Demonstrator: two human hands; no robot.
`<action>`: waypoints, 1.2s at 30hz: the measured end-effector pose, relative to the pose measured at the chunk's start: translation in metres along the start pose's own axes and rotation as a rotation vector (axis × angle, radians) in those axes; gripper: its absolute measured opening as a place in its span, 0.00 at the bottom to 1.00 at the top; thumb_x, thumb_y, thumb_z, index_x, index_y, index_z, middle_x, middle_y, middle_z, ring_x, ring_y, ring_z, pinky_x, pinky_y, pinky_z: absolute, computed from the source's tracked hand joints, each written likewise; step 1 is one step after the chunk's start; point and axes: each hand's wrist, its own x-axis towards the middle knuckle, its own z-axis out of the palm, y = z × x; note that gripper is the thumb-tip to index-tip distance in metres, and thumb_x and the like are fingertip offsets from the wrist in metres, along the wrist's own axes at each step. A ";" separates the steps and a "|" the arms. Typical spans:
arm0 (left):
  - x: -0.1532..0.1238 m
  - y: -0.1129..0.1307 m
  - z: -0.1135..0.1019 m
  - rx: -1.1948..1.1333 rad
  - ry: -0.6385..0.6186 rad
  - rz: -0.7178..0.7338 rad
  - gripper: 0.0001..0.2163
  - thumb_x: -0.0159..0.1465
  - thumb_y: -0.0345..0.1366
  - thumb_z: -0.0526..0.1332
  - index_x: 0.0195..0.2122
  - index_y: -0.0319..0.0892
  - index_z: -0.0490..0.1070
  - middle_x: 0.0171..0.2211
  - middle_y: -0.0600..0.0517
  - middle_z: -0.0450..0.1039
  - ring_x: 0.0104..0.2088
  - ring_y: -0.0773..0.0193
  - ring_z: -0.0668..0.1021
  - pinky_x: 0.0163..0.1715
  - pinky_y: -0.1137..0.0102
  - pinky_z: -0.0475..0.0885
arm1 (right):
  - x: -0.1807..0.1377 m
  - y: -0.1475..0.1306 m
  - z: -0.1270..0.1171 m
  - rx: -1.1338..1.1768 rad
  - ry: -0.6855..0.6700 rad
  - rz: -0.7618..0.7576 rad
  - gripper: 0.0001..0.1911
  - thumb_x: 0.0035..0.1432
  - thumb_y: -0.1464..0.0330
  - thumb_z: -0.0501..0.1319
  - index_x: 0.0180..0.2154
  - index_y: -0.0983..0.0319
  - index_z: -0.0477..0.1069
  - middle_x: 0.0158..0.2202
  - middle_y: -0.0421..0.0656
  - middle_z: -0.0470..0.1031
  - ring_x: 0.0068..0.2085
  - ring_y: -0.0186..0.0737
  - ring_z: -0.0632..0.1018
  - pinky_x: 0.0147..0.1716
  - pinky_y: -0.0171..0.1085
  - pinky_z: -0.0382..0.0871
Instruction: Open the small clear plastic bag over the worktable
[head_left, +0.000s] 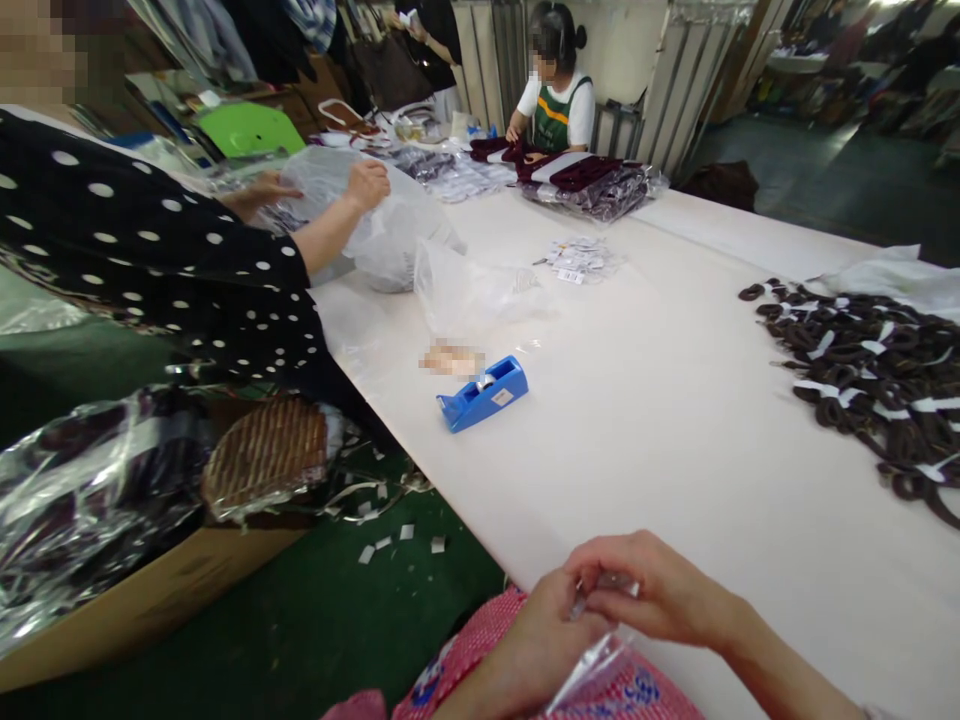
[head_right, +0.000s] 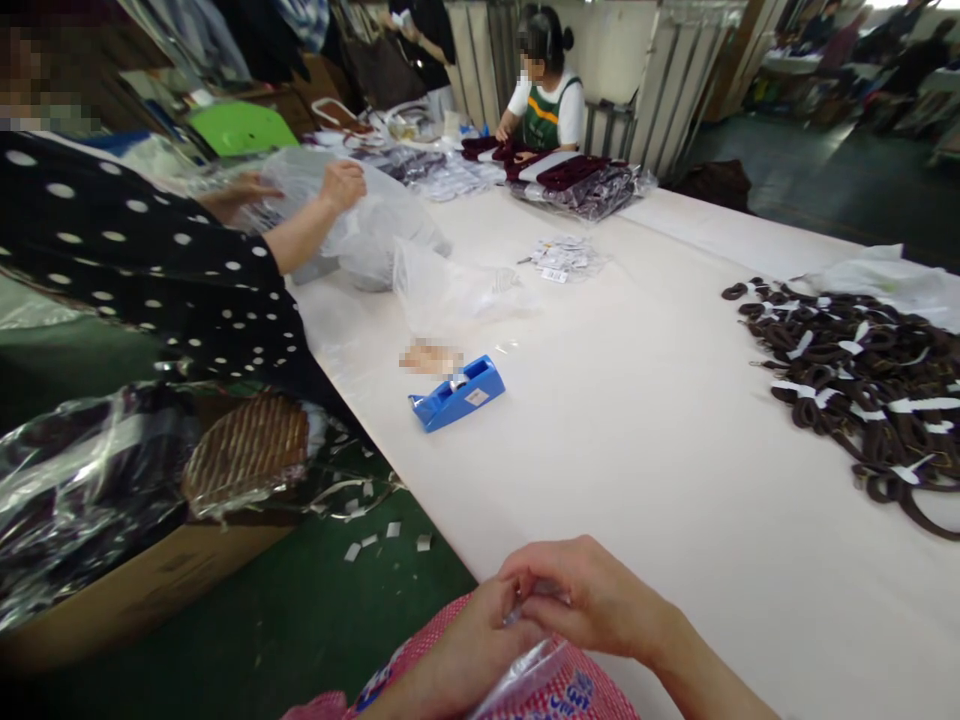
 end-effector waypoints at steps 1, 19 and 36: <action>0.000 0.002 0.000 -0.021 -0.025 -0.017 0.17 0.56 0.26 0.55 0.44 0.42 0.76 0.36 0.51 0.78 0.37 0.59 0.77 0.38 0.67 0.70 | 0.000 0.000 0.000 -0.024 -0.012 -0.001 0.15 0.54 0.78 0.57 0.41 0.57 0.74 0.35 0.37 0.77 0.35 0.34 0.77 0.35 0.30 0.68; 0.004 -0.011 -0.002 0.050 0.058 -0.105 0.06 0.57 0.35 0.57 0.28 0.38 0.70 0.23 0.57 0.60 0.25 0.69 0.63 0.25 0.74 0.56 | -0.022 0.015 -0.018 -0.209 0.139 0.091 0.28 0.55 0.64 0.66 0.58 0.50 0.65 0.60 0.44 0.67 0.60 0.49 0.67 0.60 0.49 0.60; 0.006 -0.026 -0.006 -0.096 -0.140 -0.202 0.06 0.53 0.33 0.61 0.30 0.38 0.75 0.23 0.57 0.68 0.24 0.71 0.67 0.24 0.75 0.59 | -0.013 0.030 0.009 -0.049 0.033 -0.004 0.05 0.58 0.73 0.61 0.32 0.60 0.75 0.33 0.40 0.71 0.34 0.34 0.74 0.32 0.32 0.65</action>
